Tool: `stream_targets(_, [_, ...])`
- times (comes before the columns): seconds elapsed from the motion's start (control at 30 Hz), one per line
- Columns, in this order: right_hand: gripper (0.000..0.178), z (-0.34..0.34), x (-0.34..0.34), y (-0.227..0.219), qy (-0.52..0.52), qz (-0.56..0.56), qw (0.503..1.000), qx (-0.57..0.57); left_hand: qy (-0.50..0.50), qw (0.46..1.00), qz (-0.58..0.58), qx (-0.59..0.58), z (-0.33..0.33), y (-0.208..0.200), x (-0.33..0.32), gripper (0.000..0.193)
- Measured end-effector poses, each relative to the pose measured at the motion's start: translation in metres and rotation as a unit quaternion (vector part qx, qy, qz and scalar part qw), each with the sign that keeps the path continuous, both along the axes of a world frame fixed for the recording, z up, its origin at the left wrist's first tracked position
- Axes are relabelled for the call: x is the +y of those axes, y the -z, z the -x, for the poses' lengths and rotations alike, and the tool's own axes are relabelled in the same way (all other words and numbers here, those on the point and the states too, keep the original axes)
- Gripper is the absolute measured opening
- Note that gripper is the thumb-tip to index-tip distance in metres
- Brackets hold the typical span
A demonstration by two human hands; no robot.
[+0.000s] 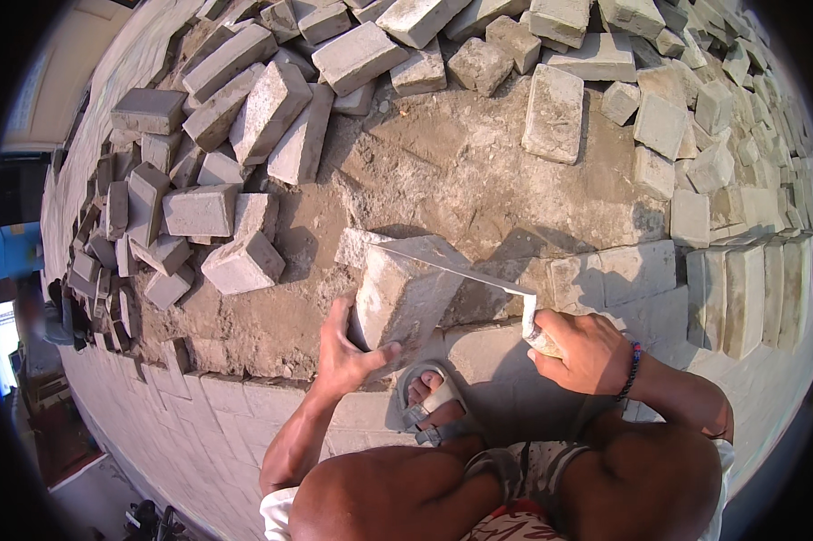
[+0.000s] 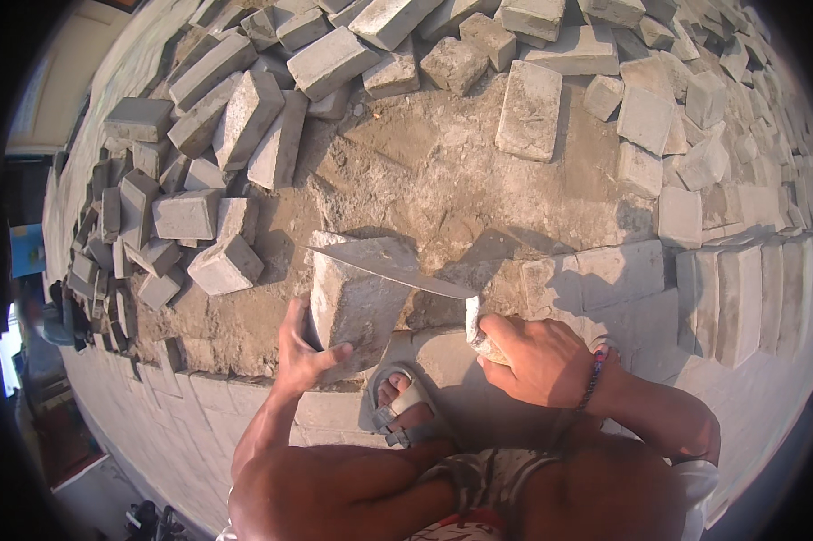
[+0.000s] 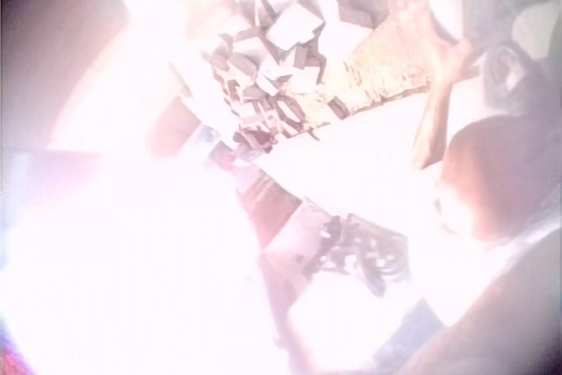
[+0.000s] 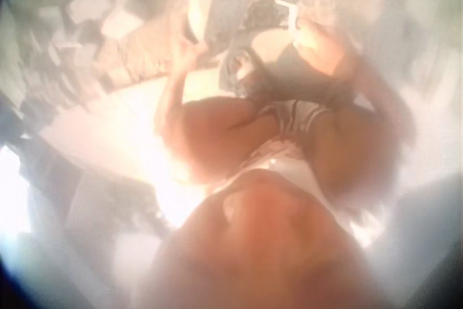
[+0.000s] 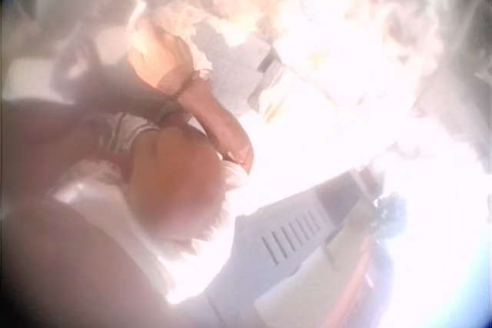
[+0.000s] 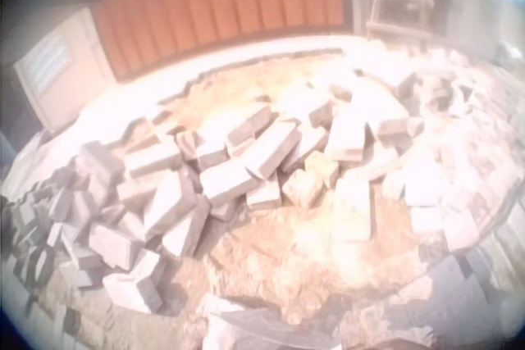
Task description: The person repeatedly picks up rectangular bricks from a pile, uses a trowel to scrape and wipe their surfaces, and places them back into the pile. The person handles bricks one at a time, turning them over to clean different sides.
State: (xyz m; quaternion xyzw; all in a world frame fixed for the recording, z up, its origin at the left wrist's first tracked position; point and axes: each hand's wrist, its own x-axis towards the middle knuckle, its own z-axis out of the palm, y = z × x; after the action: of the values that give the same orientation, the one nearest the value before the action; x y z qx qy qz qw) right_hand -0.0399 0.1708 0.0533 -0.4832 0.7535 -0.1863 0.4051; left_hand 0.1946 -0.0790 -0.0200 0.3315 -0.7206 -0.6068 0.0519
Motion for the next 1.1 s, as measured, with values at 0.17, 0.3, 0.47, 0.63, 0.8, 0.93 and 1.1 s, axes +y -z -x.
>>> stream_targets(0.17, [0.037,0.053,0.013,0.058,-0.065,-0.153,0.977,0.134,-0.014,0.997,-0.068,0.028,0.014,-0.002,0.008,0.078])
stream_targets(0.3, [0.042,0.032,0.024,0.021,0.058,-0.050,0.991,0.109,-0.058,0.980,-0.176,0.076,0.023,0.008,0.010,0.074])
stream_targets(0.47, [0.042,0.031,0.012,-0.012,0.041,0.126,0.990,0.050,-0.075,0.968,-0.206,0.119,0.039,0.002,0.017,0.076])
stream_targets(0.63, [0.042,0.064,-0.003,-0.018,-0.049,0.064,0.992,0.096,-0.033,0.972,-0.193,0.132,0.038,0.016,0.016,0.079])
stream_targets(0.8, [0.042,0.077,-0.001,-0.011,-0.032,0.030,0.983,0.177,-0.059,0.945,-0.304,0.106,0.034,0.014,0.021,0.084])
stream_targets(0.93, [0.049,0.039,0.004,-0.014,0.103,-0.070,0.992,-0.010,-0.100,0.903,-0.398,0.128,0.031,0.016,0.023,0.095])
stream_targets(1.1, [0.066,-0.001,0.012,0.013,0.224,0.026,0.952,-0.207,-0.118,0.842,-0.507,0.142,0.029,0.037,0.028,0.102])
